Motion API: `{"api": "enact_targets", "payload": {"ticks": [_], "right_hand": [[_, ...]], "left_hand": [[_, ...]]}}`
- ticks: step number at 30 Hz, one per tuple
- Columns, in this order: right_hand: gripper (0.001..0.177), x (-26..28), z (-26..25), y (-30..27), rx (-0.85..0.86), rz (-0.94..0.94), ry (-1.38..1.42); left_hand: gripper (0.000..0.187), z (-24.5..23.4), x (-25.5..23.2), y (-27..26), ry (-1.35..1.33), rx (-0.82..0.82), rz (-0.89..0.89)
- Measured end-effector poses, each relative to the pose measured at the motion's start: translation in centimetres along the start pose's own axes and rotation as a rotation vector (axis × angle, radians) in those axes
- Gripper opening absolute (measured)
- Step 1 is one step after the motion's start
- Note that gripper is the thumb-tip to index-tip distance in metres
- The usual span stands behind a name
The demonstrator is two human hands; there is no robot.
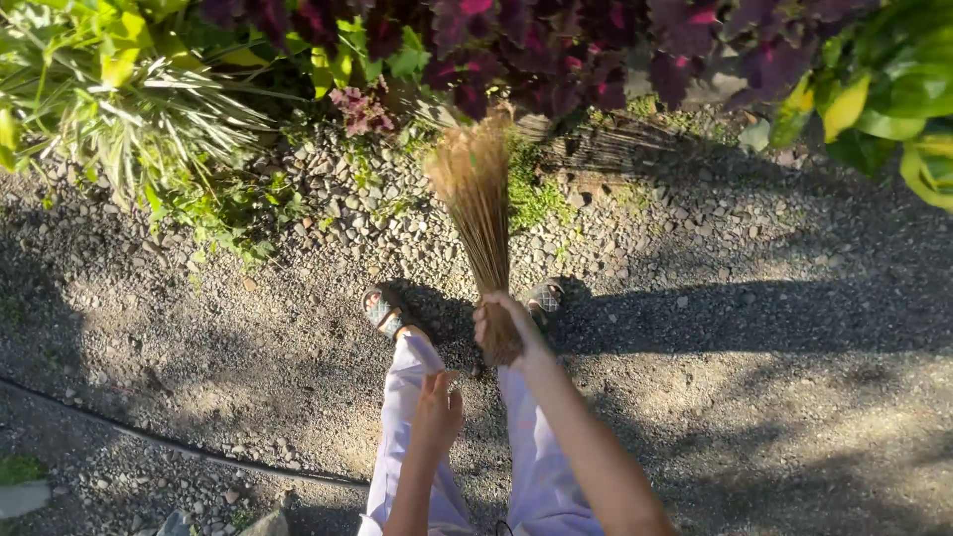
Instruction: The recorder uses a broom to sweep leaves and yard debris into a dustpan and then empties the dustpan into a blue collection bin.
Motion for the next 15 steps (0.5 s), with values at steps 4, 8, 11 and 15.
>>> {"api": "enact_targets", "payload": {"ticks": [4, 8, 11, 15], "right_hand": [[0.026, 10.3, -7.9, -2.1, 0.038, -0.032, -0.149], [0.026, 17.7, -14.6, -8.2, -0.106, -0.214, 0.023], [0.021, 17.1, -17.2, -8.8, -0.208, -0.358, 0.152], [0.022, 12.3, -14.4, -6.8, -0.279, -0.356, 0.343]], "left_hand": [[0.035, 0.0, -1.1, 1.5, 0.049, 0.06, -0.02], [0.038, -0.7, -3.5, 1.4, 0.086, 0.09, -0.081], [0.038, 0.5, -3.4, 1.5, 0.148, 0.125, -0.107], [0.036, 4.0, -3.4, 2.6, 0.313, 0.188, -0.057]]}}
Point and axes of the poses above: each hand's wrist, its own y-axis towards the middle knuckle, its own z-axis out of the palm, x = y × z, the point moved 5 cm from there along y, towards the middle knuckle
